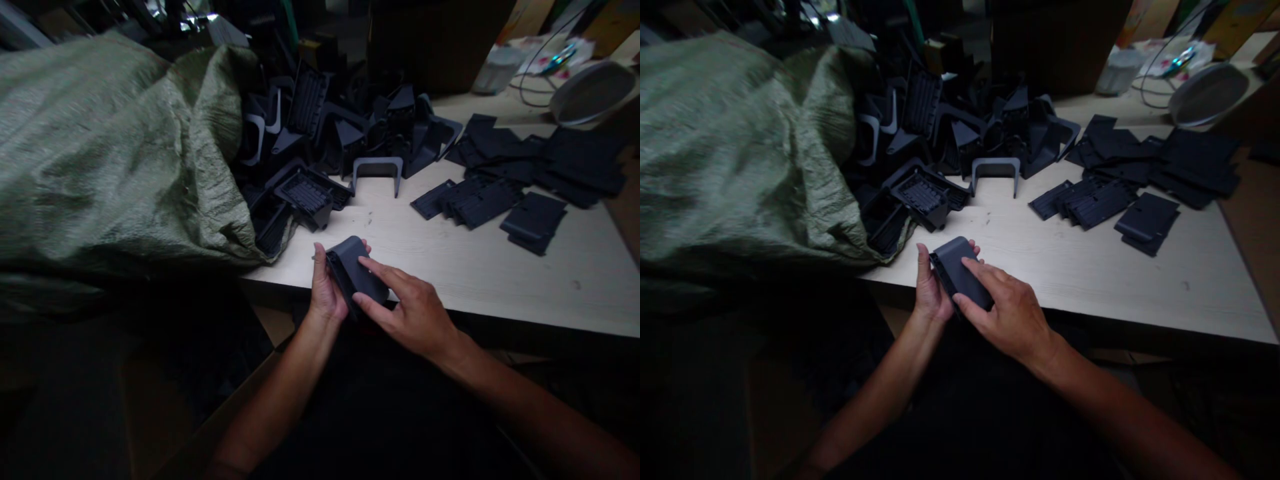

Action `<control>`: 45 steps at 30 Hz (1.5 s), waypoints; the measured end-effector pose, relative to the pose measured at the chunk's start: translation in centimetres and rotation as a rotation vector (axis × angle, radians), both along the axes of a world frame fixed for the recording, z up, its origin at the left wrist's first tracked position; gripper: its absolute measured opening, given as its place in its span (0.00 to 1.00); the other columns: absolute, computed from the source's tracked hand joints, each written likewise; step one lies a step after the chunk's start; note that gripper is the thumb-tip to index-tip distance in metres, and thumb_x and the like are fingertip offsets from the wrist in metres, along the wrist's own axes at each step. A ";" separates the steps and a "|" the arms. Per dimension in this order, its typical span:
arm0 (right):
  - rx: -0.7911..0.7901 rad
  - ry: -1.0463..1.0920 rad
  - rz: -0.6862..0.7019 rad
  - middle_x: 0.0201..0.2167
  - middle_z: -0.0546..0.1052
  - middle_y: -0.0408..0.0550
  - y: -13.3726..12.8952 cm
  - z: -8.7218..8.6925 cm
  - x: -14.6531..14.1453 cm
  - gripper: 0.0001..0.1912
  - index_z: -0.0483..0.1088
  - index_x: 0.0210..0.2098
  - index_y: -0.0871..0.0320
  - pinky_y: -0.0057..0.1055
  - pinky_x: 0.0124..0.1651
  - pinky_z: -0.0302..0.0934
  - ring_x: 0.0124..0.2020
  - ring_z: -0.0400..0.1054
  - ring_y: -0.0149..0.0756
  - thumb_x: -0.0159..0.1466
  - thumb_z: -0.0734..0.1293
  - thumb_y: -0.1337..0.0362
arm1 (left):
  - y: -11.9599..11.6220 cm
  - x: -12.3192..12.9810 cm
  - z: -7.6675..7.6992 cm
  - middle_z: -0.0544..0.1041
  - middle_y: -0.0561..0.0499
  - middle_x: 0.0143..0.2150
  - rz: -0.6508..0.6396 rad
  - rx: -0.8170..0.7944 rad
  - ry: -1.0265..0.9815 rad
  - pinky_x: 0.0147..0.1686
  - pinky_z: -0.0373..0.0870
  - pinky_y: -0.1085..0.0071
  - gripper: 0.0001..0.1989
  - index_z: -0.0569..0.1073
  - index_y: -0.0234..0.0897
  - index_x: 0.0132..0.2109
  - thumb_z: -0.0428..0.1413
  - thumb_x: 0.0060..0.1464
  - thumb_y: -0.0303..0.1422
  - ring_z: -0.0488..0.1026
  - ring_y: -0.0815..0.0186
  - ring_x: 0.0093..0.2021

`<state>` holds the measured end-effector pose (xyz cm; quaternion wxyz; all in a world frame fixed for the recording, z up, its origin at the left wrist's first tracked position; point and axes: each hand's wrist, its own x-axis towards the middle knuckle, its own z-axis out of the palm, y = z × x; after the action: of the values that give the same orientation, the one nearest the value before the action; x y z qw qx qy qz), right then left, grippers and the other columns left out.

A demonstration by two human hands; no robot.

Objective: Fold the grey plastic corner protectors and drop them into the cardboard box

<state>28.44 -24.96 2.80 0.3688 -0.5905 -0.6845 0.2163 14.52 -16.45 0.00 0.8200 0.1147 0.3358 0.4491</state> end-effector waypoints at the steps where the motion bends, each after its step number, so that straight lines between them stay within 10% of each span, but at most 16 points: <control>1: -0.011 -0.014 0.009 0.62 0.76 0.51 0.1 -0.3 -0.2 0.29 0.68 0.69 0.52 0.43 0.64 0.69 0.61 0.74 0.47 0.72 0.70 0.54 | -0.1 0.1 0.0 0.83 0.33 0.53 0.015 0.014 0.020 0.64 0.72 0.53 0.41 0.81 0.25 0.52 0.50 0.63 0.63 0.78 0.47 0.61; 25: -0.045 -0.062 0.065 0.61 0.77 0.56 0.3 -0.5 -0.8 0.32 0.66 0.70 0.55 0.49 0.62 0.69 0.59 0.75 0.53 0.70 0.73 0.56 | -0.4 0.1 0.8 0.86 0.37 0.46 0.055 0.091 0.144 0.58 0.75 0.59 0.34 0.83 0.29 0.46 0.58 0.57 0.61 0.81 0.51 0.55; 38: -0.381 0.990 0.117 0.42 0.80 0.47 4.6 -1.3 0.7 0.20 0.79 0.48 0.57 0.32 0.48 0.67 0.44 0.73 0.40 0.69 0.74 0.47 | -1.0 1.0 1.0 0.79 0.39 0.62 -0.135 0.456 0.087 0.67 0.65 0.52 0.26 0.80 0.37 0.53 0.64 0.51 0.46 0.72 0.43 0.66; 45: -0.531 1.111 0.239 0.32 0.75 0.43 2.9 -1.1 -0.1 0.20 0.78 0.41 0.59 0.26 0.37 0.61 0.32 0.67 0.33 0.64 0.78 0.47 | 0.5 0.5 3.5 0.85 0.44 0.38 0.114 0.077 0.077 0.56 0.75 0.56 0.13 0.78 0.37 0.42 0.60 0.56 0.42 0.83 0.56 0.44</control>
<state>28.32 -22.05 1.69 0.4837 -0.3808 -0.3748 0.6933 15.00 -15.96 3.46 0.7745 0.1438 0.3556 0.5030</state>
